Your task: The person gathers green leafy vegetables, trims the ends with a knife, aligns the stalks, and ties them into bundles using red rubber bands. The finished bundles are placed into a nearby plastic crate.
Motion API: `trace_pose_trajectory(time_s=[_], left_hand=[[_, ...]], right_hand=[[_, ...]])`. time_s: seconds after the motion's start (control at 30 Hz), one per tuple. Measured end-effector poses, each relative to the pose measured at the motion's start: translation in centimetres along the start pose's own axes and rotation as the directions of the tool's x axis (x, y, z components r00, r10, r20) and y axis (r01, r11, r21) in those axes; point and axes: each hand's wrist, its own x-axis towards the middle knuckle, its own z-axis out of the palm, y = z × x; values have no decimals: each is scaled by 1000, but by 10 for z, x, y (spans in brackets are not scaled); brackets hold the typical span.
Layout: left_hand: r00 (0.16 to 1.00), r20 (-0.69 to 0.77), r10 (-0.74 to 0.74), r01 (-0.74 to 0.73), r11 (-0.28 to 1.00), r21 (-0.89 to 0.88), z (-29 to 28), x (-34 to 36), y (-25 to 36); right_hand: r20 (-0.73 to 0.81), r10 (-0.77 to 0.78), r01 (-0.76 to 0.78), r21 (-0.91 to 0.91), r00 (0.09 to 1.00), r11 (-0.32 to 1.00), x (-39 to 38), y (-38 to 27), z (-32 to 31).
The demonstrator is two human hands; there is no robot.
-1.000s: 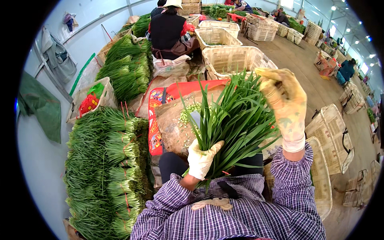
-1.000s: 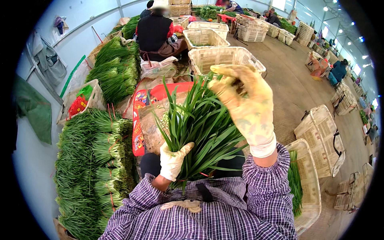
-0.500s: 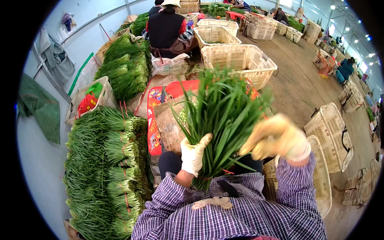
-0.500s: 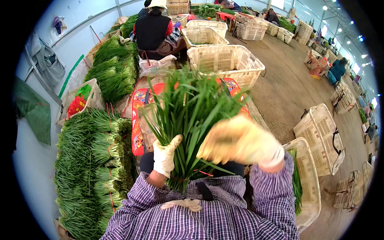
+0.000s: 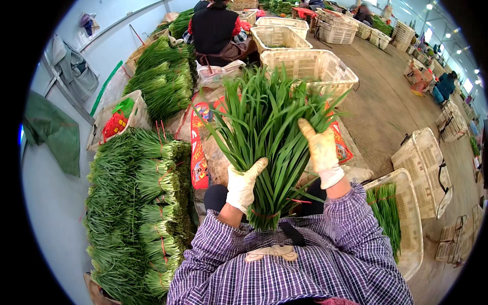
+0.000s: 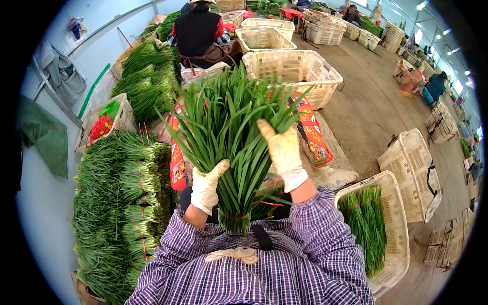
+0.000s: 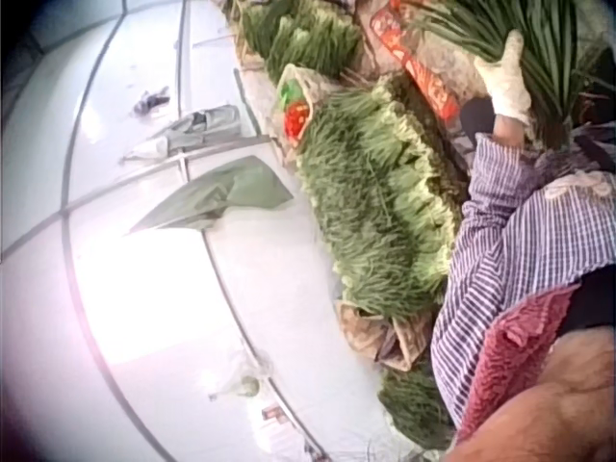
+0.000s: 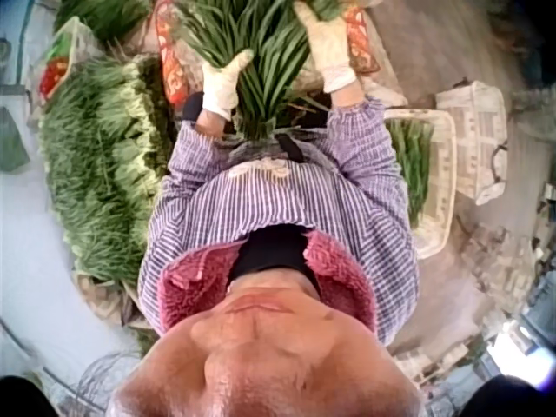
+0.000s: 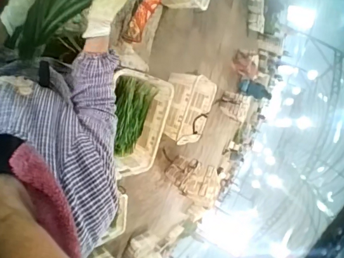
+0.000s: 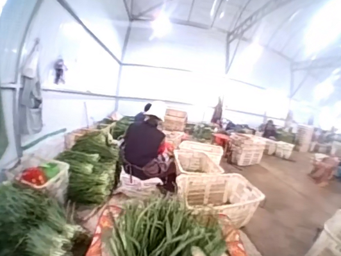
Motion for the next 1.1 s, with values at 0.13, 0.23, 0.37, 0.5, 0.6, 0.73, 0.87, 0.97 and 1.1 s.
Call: trace_pose_trajectory(time_s=[0.13,0.23,0.37,0.5,0.6,0.73,0.87,0.97,1.1], left_hand=[[1000,-3,7,-7,1000,11,-2,3,-3],[1000,-11,10,-10,999,46,-1,2,-5],[1000,-2,22,-22,993,114,-2,1,-7],[1000,0,31,-31,991,133,0,-2,-5],[998,27,49,-52,989,135,5,-3,-2],[999,33,37,-41,993,111,3,-2,-2],[998,54,37,-44,989,139,2,-4,0],[997,60,38,-46,989,138,3,-4,0],[998,64,15,-25,989,144,5,-4,3]], right_hand=[[-82,0,0,-7,997,1000,3,-2,-8],[-261,-116,90,-109,958,990,15,-3,-33],[36,-720,662,-428,693,616,-10,-55,-57],[531,-577,784,-415,621,462,-27,-95,-22],[587,-433,721,-634,684,278,-24,-65,-20],[565,-406,685,-676,719,272,-25,-61,-17],[655,-343,726,-675,673,135,-23,-66,-9],[684,-306,737,-668,662,102,-18,-57,-9],[502,-404,640,-514,764,571,-12,-44,-13]])
